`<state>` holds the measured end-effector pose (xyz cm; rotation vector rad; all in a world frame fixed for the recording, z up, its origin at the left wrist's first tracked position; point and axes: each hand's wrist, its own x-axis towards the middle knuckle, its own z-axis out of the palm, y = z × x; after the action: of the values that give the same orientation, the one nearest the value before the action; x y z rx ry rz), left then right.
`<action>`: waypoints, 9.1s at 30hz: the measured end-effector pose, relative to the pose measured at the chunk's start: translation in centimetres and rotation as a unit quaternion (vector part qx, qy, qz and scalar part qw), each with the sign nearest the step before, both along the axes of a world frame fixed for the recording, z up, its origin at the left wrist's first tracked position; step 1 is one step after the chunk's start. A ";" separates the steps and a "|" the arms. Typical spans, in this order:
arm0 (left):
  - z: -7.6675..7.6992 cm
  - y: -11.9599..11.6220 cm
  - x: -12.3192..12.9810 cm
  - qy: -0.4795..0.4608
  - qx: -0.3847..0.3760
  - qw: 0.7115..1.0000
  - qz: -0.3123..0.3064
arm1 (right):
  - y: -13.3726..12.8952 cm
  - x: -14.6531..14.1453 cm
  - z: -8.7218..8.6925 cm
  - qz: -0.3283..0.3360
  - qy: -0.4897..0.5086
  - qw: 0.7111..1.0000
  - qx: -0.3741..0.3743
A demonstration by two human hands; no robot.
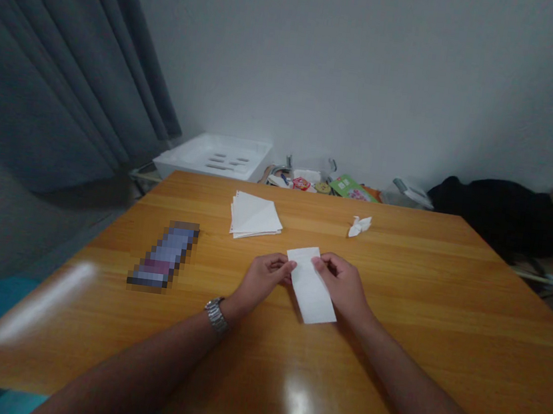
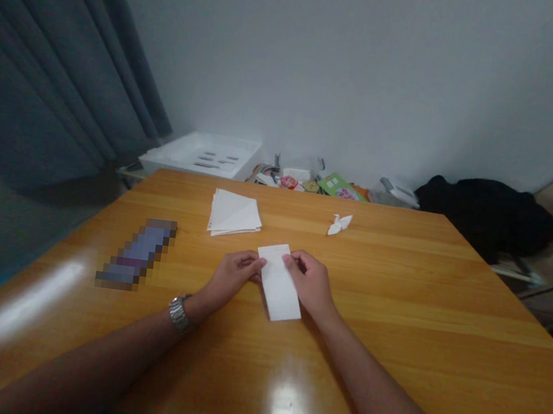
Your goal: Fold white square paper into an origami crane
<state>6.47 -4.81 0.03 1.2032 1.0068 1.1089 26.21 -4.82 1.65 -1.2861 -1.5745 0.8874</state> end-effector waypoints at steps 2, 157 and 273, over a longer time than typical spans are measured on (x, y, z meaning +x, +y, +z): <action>-0.1 0.0 0.0 0.006 0.002 1.000 -0.013 | 0.0 0.1 -0.1 -0.001 0.006 1.000 -0.004; 0.0 -0.1 -0.3 0.062 0.026 0.998 -0.007 | 1.1 0.1 -0.7 0.024 0.039 0.998 -0.033; 0.5 -0.7 -0.8 0.101 0.078 0.992 -0.012 | 1.5 0.7 -0.7 0.031 0.065 0.997 -0.026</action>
<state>5.71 -5.54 0.51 1.4731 1.0693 1.0776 26.90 -3.32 0.99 -1.1965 -1.5043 1.0370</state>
